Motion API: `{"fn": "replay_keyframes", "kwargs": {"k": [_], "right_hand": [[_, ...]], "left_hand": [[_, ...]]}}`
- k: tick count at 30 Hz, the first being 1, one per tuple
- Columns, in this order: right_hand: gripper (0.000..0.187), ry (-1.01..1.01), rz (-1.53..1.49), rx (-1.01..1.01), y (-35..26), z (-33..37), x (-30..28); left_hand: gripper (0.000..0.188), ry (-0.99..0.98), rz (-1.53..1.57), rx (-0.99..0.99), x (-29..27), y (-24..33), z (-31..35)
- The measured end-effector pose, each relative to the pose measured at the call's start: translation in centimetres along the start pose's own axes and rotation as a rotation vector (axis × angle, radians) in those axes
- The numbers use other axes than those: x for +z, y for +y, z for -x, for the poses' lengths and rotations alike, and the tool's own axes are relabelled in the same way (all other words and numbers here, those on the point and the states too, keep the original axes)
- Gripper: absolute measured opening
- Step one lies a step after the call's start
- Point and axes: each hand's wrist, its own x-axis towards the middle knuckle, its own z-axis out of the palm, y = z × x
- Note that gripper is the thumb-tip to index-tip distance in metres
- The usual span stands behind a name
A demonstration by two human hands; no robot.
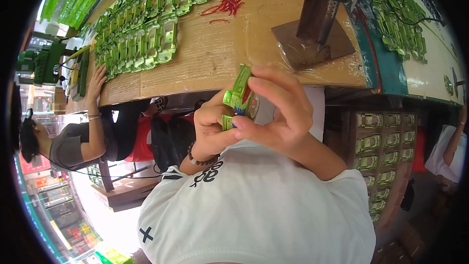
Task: The person assembles green plastic toy cars by hand, joining plastic car chassis to toy car shells, then securing them with red twist ties.
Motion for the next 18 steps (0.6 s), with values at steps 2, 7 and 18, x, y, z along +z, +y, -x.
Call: {"fn": "replay_keyframes", "kwargs": {"k": [2,7,18], "right_hand": [[0.046,0.026,0.013,0.028,-0.2,0.4,0.1],[0.052,0.141,-0.414,0.308,-0.6,1.7,1.2],[0.049,0.560,-1.711,0.928,0.4,2.5,-6.5]], "left_hand": [[0.029,-0.011,0.040,-0.020,0.1,0.0,0.2],[0.024,0.007,-0.215,-0.035,0.6,0.3,0.2],[0.054,-0.019,-0.227,0.018,-4.0,2.0,-4.3]]}}
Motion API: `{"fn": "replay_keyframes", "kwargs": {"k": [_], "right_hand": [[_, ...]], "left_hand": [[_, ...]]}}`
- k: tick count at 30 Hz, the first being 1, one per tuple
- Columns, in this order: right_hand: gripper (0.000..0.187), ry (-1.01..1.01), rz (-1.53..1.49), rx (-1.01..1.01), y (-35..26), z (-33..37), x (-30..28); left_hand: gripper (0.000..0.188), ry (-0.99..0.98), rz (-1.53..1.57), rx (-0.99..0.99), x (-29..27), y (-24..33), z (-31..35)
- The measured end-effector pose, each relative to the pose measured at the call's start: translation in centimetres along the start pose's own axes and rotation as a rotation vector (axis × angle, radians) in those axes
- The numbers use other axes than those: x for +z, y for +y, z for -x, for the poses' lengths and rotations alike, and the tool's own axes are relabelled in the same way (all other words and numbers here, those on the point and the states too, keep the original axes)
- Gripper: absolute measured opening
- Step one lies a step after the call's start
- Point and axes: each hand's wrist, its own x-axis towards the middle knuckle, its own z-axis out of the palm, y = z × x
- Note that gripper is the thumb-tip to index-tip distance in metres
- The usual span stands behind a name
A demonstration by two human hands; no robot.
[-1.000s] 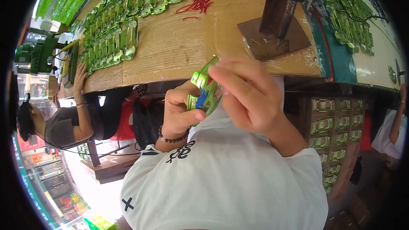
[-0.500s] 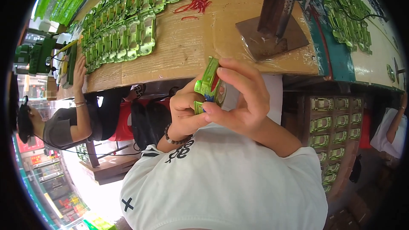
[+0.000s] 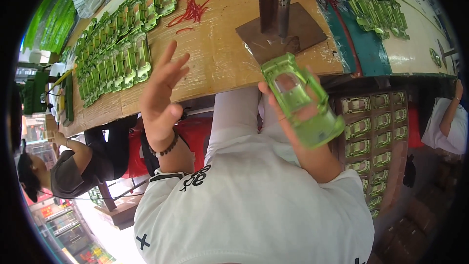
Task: The person assembles green plastic toy cars by hand, joining plastic car chassis to toy car shells, then securing them with red twist ties.
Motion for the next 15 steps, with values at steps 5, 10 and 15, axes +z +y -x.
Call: {"fn": "replay_keyframes", "kwargs": {"k": [5,10,15], "right_hand": [[0.043,0.082,-0.098,0.043,-1.9,-2.4,-0.7],[0.046,0.060,-0.249,0.220,-3.4,-3.3,-1.1],[0.054,0.039,-0.356,0.337,-3.6,-3.6,-0.5]], "left_hand": [[0.047,0.092,0.035,-0.052,0.8,-4.1,-1.6],[0.023,-0.026,-0.462,-0.030,1.5,-3.8,-1.9],[0.014,0.000,-0.311,-0.215,1.3,-4.1,-1.3]]}}
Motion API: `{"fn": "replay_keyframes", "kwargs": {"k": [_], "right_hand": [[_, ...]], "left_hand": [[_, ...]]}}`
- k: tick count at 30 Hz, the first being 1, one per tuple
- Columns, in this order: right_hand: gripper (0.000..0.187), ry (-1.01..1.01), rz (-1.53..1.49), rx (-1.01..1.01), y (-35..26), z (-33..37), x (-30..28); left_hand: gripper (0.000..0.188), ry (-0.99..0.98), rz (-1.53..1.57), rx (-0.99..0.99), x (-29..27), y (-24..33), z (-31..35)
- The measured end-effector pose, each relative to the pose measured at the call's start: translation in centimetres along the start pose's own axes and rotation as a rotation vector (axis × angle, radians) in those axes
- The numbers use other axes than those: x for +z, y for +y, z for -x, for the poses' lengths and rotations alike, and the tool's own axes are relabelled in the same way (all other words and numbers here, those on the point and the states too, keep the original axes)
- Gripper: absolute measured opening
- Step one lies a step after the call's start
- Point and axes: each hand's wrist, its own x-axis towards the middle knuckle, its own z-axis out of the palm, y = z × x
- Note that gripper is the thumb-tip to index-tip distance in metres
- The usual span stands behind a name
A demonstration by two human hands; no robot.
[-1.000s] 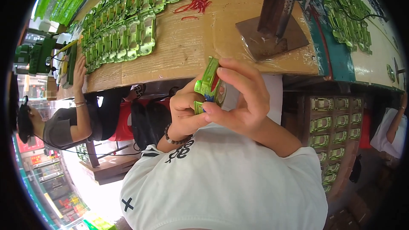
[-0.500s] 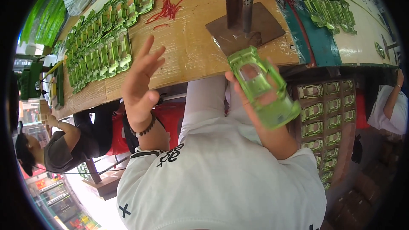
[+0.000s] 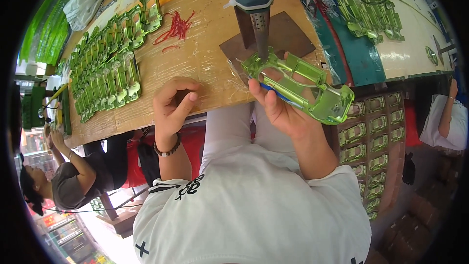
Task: The person assembles green plastic toy cars by hand, joining plastic car chassis to toy car shells, then securing them with red twist ties.
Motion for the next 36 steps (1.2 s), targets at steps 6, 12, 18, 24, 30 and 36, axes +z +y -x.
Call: {"fn": "replay_keyframes", "kwargs": {"k": [6,12,18,24,30,36], "right_hand": [[0.053,0.008,-0.044,0.062,0.0,0.2,0.1],[0.053,-0.008,-0.056,0.090,-0.2,0.1,-0.1],[0.054,-0.033,-0.053,0.143,-0.1,-0.1,-0.3],[0.056,-0.054,-0.012,0.119,-0.4,0.1,-0.8],[0.048,-0.091,0.223,-0.106,-1.1,0.4,-0.6],[0.045,-0.206,0.286,-0.119,-0.5,0.0,0.2]], "left_hand": [[0.011,0.018,0.049,0.021,-0.1,0.0,-0.2],[0.010,0.003,0.069,0.058,-0.2,-0.2,-0.3],[0.011,-0.002,0.082,0.051,-0.4,-0.1,-0.3],[0.010,-0.019,0.092,0.054,-0.5,-0.1,-0.3],[0.010,-0.019,0.115,0.043,-0.4,0.1,-0.3],[0.010,-0.012,0.097,0.051,-0.3,-0.1,-0.2]]}}
